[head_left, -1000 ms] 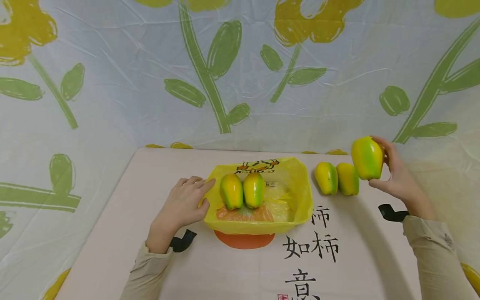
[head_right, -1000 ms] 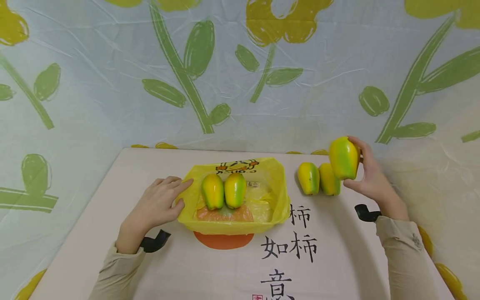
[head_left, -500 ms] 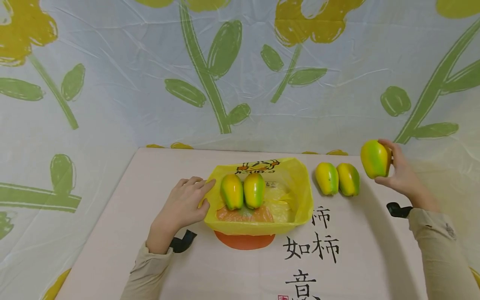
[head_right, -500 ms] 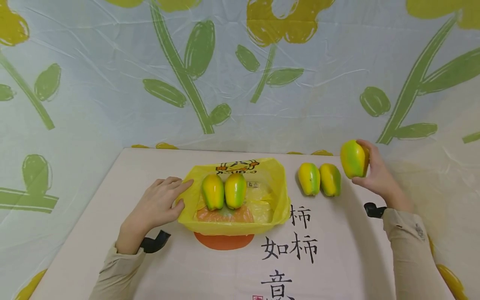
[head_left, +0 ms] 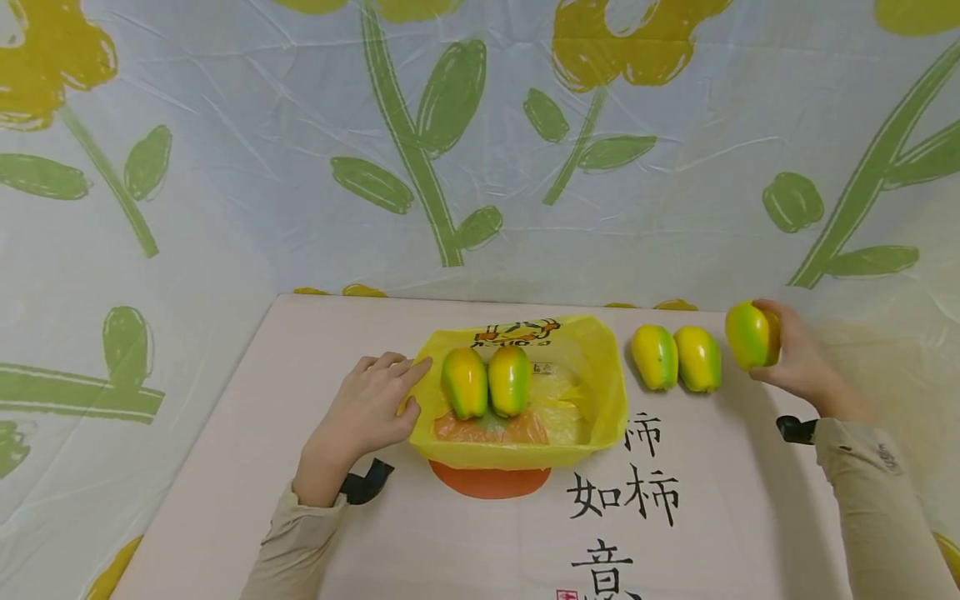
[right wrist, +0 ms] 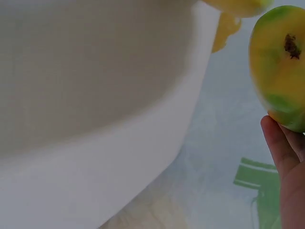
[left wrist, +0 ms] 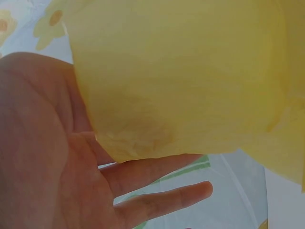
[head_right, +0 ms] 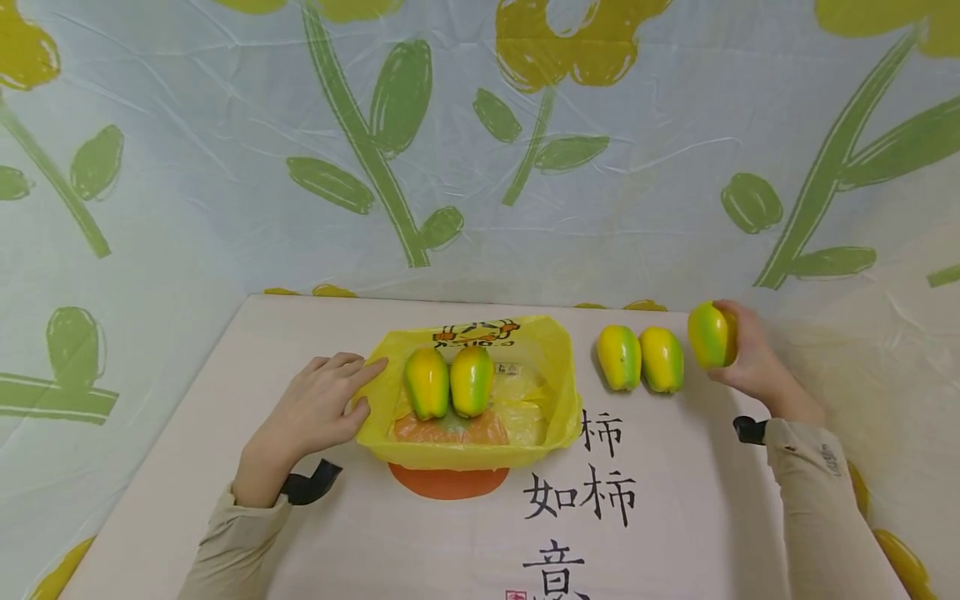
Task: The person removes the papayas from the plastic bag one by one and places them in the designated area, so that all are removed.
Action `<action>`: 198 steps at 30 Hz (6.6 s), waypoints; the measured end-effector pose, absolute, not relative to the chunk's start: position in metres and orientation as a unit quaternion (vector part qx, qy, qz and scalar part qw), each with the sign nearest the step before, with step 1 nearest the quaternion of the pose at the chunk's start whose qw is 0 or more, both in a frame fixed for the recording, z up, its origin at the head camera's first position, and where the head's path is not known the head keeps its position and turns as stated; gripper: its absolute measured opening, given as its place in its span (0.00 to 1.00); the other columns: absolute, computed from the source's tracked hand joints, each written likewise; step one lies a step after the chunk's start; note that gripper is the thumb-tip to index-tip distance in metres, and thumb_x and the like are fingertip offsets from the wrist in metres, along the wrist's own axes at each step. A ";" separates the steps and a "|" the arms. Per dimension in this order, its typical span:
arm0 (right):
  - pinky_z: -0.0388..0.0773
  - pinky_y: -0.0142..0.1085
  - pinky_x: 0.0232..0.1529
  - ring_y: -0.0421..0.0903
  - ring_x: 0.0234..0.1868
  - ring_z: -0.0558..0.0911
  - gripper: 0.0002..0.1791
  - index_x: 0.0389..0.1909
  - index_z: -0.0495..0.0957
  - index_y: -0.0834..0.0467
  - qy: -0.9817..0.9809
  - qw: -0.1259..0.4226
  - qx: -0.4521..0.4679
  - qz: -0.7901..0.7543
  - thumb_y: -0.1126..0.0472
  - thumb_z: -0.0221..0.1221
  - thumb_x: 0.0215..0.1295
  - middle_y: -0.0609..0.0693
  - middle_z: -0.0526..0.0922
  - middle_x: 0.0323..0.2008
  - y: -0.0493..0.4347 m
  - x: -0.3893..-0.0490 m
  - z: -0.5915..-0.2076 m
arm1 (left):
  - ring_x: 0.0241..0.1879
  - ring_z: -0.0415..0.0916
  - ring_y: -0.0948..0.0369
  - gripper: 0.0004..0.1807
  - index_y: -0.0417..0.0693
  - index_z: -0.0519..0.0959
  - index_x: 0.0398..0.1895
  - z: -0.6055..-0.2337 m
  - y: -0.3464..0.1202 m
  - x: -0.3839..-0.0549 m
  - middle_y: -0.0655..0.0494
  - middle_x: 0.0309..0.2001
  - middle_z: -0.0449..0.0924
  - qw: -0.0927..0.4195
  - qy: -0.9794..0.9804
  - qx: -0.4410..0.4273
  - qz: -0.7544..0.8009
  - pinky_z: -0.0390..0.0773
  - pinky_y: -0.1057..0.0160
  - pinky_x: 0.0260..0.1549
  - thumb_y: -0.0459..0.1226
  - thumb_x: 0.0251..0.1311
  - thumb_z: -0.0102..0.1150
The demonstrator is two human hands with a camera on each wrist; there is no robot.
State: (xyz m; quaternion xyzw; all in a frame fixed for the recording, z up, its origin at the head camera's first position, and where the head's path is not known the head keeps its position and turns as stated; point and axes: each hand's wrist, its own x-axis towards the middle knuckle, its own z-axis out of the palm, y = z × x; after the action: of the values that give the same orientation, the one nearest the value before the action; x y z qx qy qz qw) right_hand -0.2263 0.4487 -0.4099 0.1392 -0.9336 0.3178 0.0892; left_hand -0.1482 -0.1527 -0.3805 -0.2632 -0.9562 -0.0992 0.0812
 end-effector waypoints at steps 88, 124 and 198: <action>0.46 0.22 0.66 0.30 0.70 0.56 0.37 0.69 0.65 0.66 -0.898 0.174 0.239 0.327 0.76 0.62 0.55 0.70 0.64 0.66 0.372 -0.174 -0.384 | 0.57 0.74 0.49 0.27 0.43 0.78 0.62 -0.381 -0.153 -0.146 0.48 0.55 0.81 0.083 -0.956 -0.264 -0.098 0.71 0.44 0.56 0.36 0.56 0.54; 0.77 0.41 0.35 0.48 0.40 0.81 0.16 0.52 0.81 0.60 -0.912 0.115 0.316 0.235 0.65 0.63 0.63 0.54 0.84 0.49 0.227 -0.172 -0.308 | 0.57 0.74 0.49 0.27 0.43 0.79 0.61 -0.380 -0.153 -0.148 0.48 0.54 0.82 0.087 -0.956 -0.264 -0.096 0.72 0.44 0.55 0.37 0.56 0.54; 0.74 0.54 0.56 0.65 0.64 0.64 0.55 0.75 0.50 0.54 -0.905 -0.280 0.307 0.085 0.57 0.74 0.50 0.63 0.49 0.71 0.119 -0.219 -0.386 | 0.57 0.74 0.48 0.27 0.42 0.78 0.62 -0.381 -0.152 -0.148 0.47 0.54 0.82 0.088 -0.955 -0.266 -0.095 0.72 0.44 0.55 0.37 0.56 0.55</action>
State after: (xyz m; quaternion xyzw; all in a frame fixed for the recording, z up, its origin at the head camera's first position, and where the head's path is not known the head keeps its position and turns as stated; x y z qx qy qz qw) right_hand -0.2188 0.1186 -0.3861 0.3074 -0.9054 0.0846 -0.2805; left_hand -0.1476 -0.1515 -0.3806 -0.2657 -0.9554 -0.0947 0.0878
